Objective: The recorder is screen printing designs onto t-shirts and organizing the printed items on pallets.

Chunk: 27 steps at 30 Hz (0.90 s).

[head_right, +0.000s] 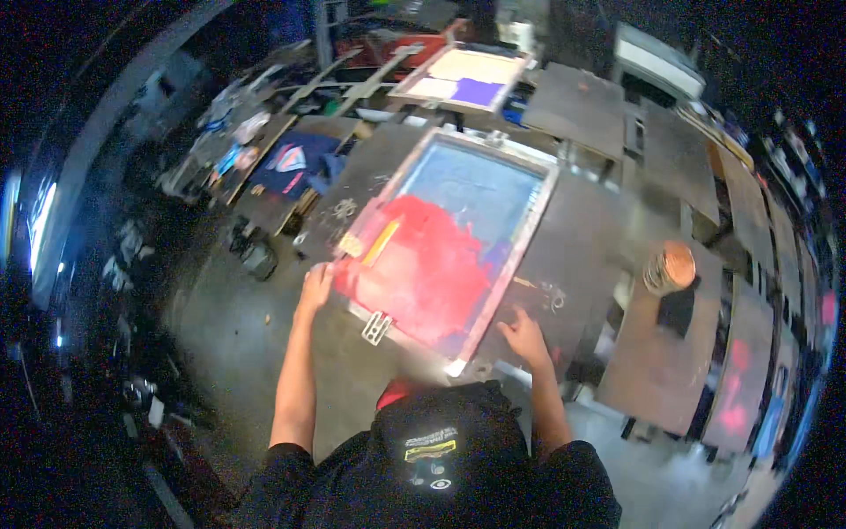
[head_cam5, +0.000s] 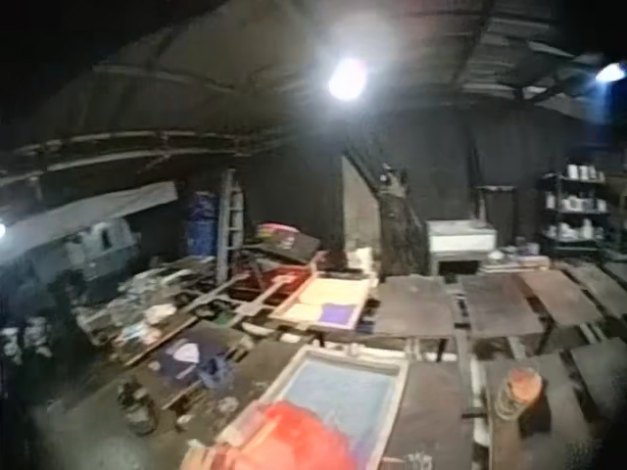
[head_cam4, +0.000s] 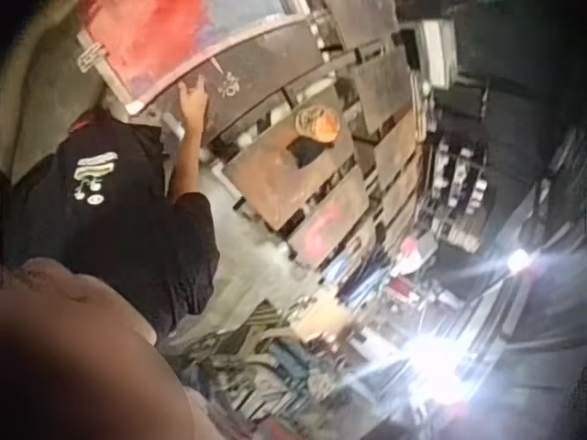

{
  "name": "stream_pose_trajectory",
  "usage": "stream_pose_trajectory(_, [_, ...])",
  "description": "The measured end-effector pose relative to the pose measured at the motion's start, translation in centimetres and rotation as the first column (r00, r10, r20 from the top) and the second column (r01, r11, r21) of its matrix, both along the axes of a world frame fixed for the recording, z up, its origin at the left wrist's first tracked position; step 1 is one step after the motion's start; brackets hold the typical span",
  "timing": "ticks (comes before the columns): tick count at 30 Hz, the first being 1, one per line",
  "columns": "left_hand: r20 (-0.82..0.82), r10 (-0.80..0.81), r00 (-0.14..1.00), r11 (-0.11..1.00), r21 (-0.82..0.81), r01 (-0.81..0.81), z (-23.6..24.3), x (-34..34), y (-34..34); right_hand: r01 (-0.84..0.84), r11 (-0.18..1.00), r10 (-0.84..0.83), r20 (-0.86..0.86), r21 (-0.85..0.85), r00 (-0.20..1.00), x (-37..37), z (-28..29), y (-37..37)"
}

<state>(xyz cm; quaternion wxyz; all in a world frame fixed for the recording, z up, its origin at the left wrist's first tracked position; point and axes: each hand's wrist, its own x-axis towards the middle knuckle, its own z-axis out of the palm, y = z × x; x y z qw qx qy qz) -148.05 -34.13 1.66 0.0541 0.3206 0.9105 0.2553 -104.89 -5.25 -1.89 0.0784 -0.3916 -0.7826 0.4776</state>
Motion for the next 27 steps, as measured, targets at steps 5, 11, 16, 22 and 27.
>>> stream_pose_trajectory(5, [-0.01, -0.057, 0.998, 0.978, -0.2, 0.054, -3.0, -6.9, -0.3, 0.071, 0.989, -0.071, 0.001, -0.131, 0.997, -0.1, -0.5, -4.1])
stream_pose_trajectory(11, [0.076, 0.036, 0.996, 0.983, -0.18, -0.022, -6.4, -8.8, -0.5, 0.229, 0.973, -0.227, 0.328, 0.034, 0.917, -4.4, -0.5, -10.2])
stream_pose_trajectory(16, [0.136, -0.053, 0.989, 0.991, -0.111, 0.068, -6.6, -9.5, -1.3, 0.278, 0.942, -0.332, 0.405, 0.186, 0.852, -7.2, 1.2, -12.0])
stream_pose_trajectory(22, [0.326, -0.158, 0.932, 0.984, -0.021, 0.175, -7.1, -11.9, -0.8, 0.404, 0.843, -0.525, 0.382, 0.355, 0.761, -9.6, 0.0, -13.6])
stream_pose_trajectory(27, [0.439, -0.323, 0.838, 0.945, 0.102, 0.31, -3.9, -13.4, -0.2, 0.541, 0.785, -0.605, 0.18, 0.303, 0.776, -7.7, -0.6, -12.6])
